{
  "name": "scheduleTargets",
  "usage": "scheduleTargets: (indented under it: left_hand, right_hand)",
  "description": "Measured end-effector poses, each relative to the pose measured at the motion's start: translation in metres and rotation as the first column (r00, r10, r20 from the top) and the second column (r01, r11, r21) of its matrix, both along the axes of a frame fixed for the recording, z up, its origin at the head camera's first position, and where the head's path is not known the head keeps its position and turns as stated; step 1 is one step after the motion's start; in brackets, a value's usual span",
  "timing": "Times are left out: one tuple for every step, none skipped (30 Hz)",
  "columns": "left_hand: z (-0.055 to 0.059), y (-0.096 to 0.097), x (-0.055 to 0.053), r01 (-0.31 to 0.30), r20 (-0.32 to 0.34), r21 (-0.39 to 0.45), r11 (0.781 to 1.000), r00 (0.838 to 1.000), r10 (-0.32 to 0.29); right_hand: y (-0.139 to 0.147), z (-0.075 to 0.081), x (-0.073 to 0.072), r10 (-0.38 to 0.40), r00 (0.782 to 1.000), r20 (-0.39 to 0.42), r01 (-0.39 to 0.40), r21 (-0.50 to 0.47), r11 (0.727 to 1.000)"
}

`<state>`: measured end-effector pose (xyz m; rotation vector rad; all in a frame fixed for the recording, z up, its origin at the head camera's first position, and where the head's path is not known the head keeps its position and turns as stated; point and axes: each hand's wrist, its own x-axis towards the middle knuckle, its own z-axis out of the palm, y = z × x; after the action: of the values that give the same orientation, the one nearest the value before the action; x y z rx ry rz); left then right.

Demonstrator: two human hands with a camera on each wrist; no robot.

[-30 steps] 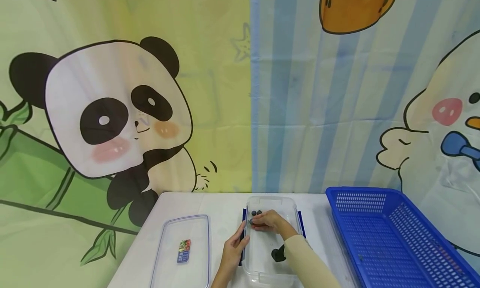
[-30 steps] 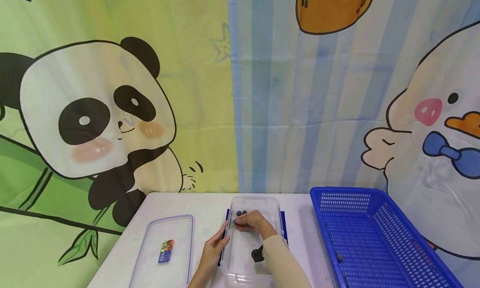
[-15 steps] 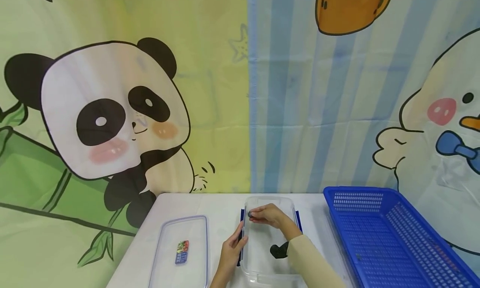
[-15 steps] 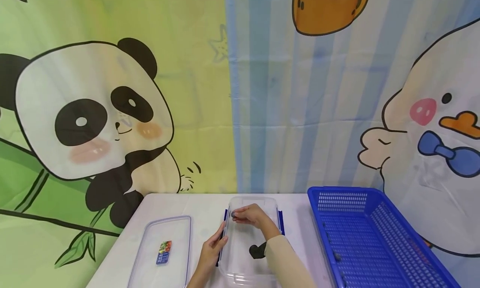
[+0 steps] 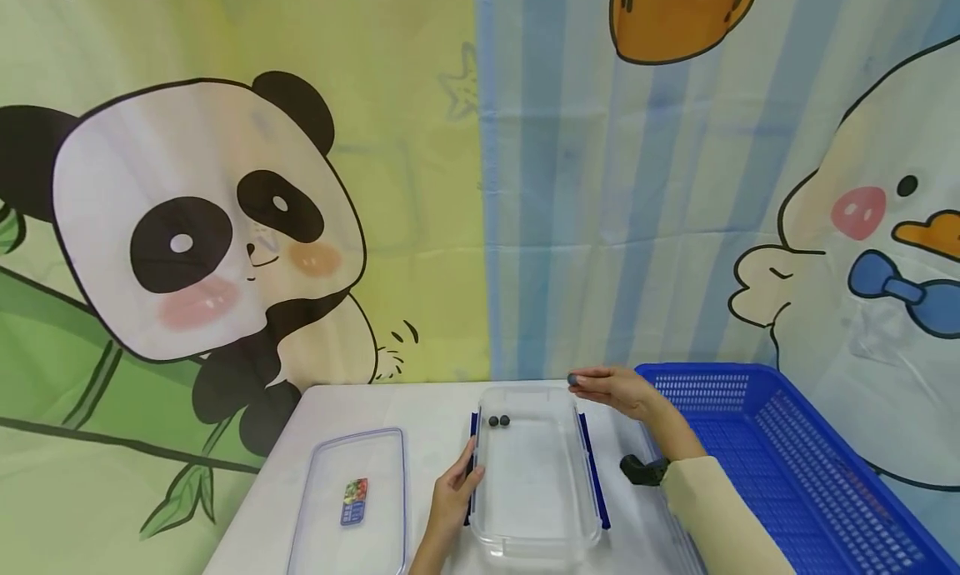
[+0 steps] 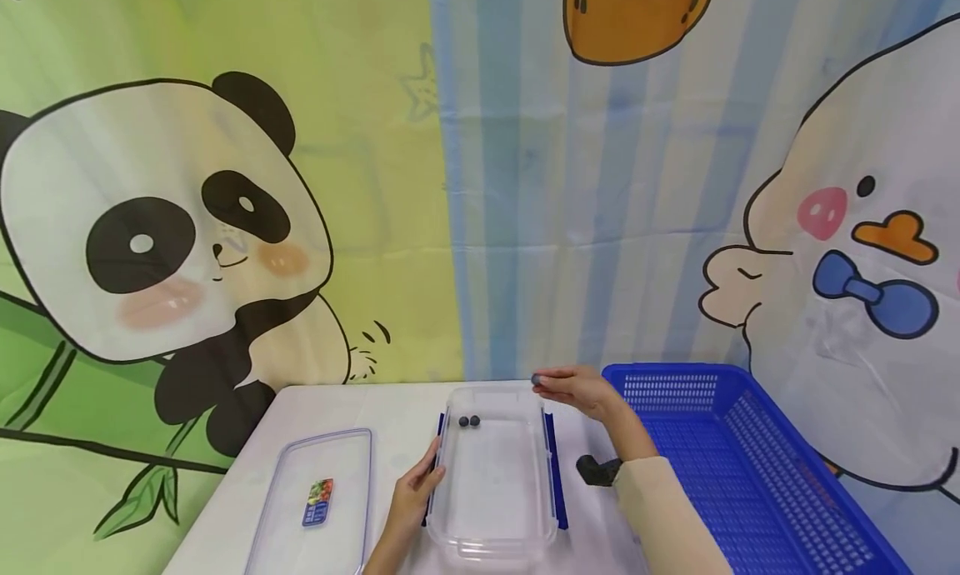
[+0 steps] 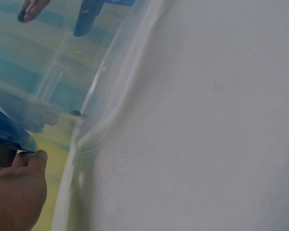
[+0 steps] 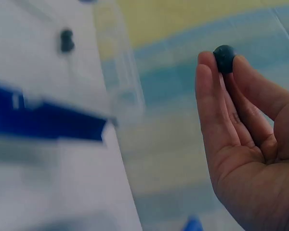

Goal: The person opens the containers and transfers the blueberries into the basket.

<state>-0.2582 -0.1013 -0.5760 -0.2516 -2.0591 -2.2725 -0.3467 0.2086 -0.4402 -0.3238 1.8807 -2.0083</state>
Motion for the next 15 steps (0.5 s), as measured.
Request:
scheduleTargets:
  left_hand:
    - [0.000,0.000,0.000,-0.003,0.002,0.006,1.000,1.000,0.003]
    - [0.001,-0.001,0.000,-0.007,-0.001,0.005,1.000,1.000,0.007]
    - [0.001,-0.001,0.001,-0.012,-0.004,0.007,1.000,1.000,0.012]
    - [0.001,-0.001,0.001,-0.018,-0.005,0.008,1.000,1.000,0.018]
    - [0.001,0.000,0.002,-0.025,-0.010,0.006,1.000,1.000,0.025]
    - [0.000,0.000,0.002,-0.032,-0.018,0.001,0.999,0.999,0.032]
    - [0.000,0.000,0.002,-0.036,-0.024,-0.001,0.999,0.999,0.036]
    - [0.000,0.001,0.003,-0.043,-0.032,-0.005,0.999,0.999,0.043]
    - [-0.001,0.002,0.003,-0.048,-0.042,-0.010,0.999,0.998,0.048]
    - [-0.001,0.002,0.003,-0.053,-0.059,-0.020,0.998,0.997,0.052]
    - [-0.001,0.003,0.003,-0.060,-0.069,-0.027,0.998,0.996,0.058]
    - [-0.001,0.004,0.002,-0.064,-0.076,-0.033,0.997,0.995,0.062]
    - [-0.002,0.004,0.002,-0.067,-0.073,-0.027,0.997,0.995,0.065]
    - [-0.002,0.005,0.002,-0.070,-0.071,-0.029,0.997,0.995,0.068]
    - [-0.002,0.006,0.002,-0.070,-0.064,-0.027,0.997,0.996,0.068]
  right_hand:
    - [0.014,0.001,0.001,-0.022,1.000,0.000,0.022,0.001,1.000]
    - [0.028,0.001,0.003,-0.049,0.999,0.006,0.049,0.000,0.999]
    - [0.041,0.001,0.005,-0.079,0.997,0.015,0.079,0.004,0.997]
    - [0.054,0.000,0.007,-0.098,0.995,0.020,0.098,0.006,0.995]
    - [0.066,-0.001,0.009,-0.108,0.994,0.023,0.107,0.014,0.994]
    - [0.078,-0.002,0.012,-0.116,0.993,0.022,0.115,0.022,0.993]
    - [0.089,-0.004,0.015,-0.125,0.992,0.024,0.124,0.028,0.992]
    - [0.100,-0.005,0.018,-0.133,0.991,0.029,0.132,0.030,0.991]
    - [0.110,-0.007,0.020,-0.142,0.989,0.037,0.141,0.029,0.990]
    - [0.119,-0.009,0.023,-0.159,0.986,0.048,0.158,0.023,0.987]
    - [0.127,-0.012,0.025,-0.168,0.985,0.049,0.167,0.027,0.986]
    - [0.134,-0.015,0.027,-0.188,0.981,0.052,0.186,0.039,0.982]
    - [0.140,-0.018,0.029,-0.205,0.977,0.048,0.202,0.061,0.977]
    - [0.145,-0.022,0.031,-0.224,0.974,0.038,0.219,0.098,0.971]
    - [0.150,-0.026,0.033,-0.235,0.972,0.024,0.229,0.146,0.962]
